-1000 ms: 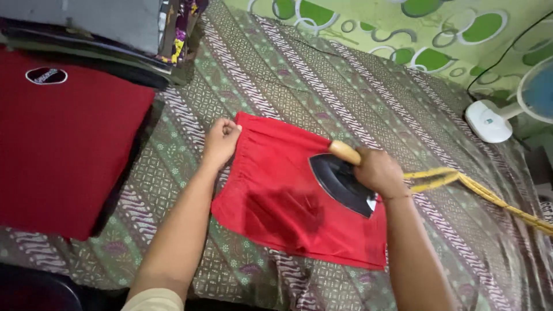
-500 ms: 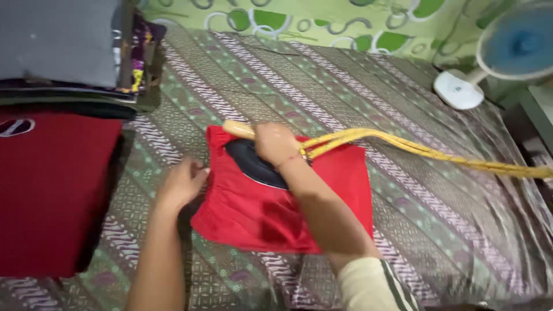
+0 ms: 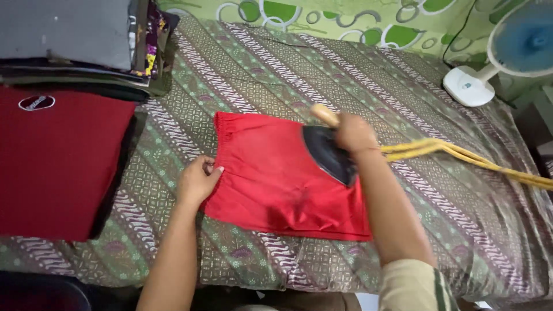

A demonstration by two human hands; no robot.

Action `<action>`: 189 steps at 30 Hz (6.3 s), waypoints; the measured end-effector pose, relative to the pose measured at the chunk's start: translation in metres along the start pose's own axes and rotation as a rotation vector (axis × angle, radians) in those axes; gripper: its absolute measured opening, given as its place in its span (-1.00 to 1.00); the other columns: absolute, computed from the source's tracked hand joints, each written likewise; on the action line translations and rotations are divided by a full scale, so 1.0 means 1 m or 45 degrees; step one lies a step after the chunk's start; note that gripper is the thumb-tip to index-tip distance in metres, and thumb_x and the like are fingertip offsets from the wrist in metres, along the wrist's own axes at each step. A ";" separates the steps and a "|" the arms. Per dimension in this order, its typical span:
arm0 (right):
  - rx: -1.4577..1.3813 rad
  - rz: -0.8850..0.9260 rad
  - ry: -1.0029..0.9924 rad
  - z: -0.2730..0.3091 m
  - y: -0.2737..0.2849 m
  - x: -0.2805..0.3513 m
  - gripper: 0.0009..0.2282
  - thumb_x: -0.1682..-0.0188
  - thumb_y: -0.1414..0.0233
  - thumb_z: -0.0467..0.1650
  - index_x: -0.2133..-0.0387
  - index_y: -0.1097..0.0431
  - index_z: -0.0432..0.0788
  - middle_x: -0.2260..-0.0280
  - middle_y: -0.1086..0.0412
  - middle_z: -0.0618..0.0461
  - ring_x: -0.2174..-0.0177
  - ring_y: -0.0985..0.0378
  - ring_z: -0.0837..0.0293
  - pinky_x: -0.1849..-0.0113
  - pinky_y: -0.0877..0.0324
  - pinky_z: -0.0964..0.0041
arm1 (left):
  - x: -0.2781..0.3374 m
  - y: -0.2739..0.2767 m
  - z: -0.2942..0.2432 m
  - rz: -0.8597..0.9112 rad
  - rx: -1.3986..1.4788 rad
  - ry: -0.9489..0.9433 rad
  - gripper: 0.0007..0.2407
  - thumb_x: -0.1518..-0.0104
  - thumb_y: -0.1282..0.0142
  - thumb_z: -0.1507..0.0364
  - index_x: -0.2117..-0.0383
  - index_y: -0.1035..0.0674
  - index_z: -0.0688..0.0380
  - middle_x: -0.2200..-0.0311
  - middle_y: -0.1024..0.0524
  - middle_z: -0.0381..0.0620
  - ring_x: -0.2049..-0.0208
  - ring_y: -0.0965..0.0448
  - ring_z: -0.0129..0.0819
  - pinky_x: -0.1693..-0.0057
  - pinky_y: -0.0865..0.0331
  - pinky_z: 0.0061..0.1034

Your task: The person irons a red t-shirt on a patterned table, folding it neatly before placing it on a stack. They then retrieve a grey and blue polo shirt from a laundry basket, button the collar, and iron the shirt flat on the table.

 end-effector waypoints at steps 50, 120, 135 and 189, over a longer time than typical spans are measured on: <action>0.077 0.066 -0.314 -0.071 0.033 0.136 -0.65 0.09 0.07 -0.30 0.07 -0.56 -0.01 0.21 -0.61 -0.13 0.13 -0.66 -0.19 0.11 -0.55 -0.13 | -0.008 -0.010 0.019 0.105 0.253 0.076 -0.68 0.05 -0.39 0.18 0.22 -0.69 0.02 0.33 -0.65 0.00 0.17 -0.64 -0.06 0.06 -0.47 -0.22; 0.093 -0.003 0.256 0.151 0.034 0.202 -0.80 0.11 0.05 -0.31 0.29 -0.52 0.07 0.41 -0.57 0.05 0.27 -0.69 -0.03 0.22 -0.58 0.00 | 0.059 -0.003 0.039 -0.526 0.360 -0.441 -0.74 0.03 -0.40 0.42 0.28 -0.57 0.16 0.38 -0.57 0.09 0.27 -0.59 0.09 0.09 -0.45 -0.18; -0.120 0.151 0.205 0.127 0.011 0.191 -0.75 0.02 0.08 -0.32 0.14 -0.50 0.07 0.25 -0.55 -0.11 0.15 -0.65 -0.19 0.13 -0.55 -0.11 | 0.123 0.019 0.022 -0.294 0.021 -0.594 -0.78 0.07 -0.31 0.51 0.29 -0.69 -0.15 0.03 -0.54 0.01 0.01 -0.57 0.11 -0.14 -0.36 -0.16; 0.045 -0.002 0.167 0.086 0.001 0.248 -0.89 0.04 -0.05 -0.26 0.27 -0.45 0.23 0.41 -0.51 0.20 0.27 -0.67 0.05 0.24 -0.59 0.09 | 0.021 0.034 0.094 -0.070 0.271 -0.003 -0.76 -0.18 -0.25 0.33 0.07 -0.67 0.09 0.25 -0.63 0.03 0.19 -0.62 -0.07 0.07 -0.43 -0.20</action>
Point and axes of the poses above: each hand's wrist, its own x-axis away from the middle knuckle, its own y-axis out of the back of the hand, z = x × y, the point moved 6 cm from there along -x, towards the middle knuckle
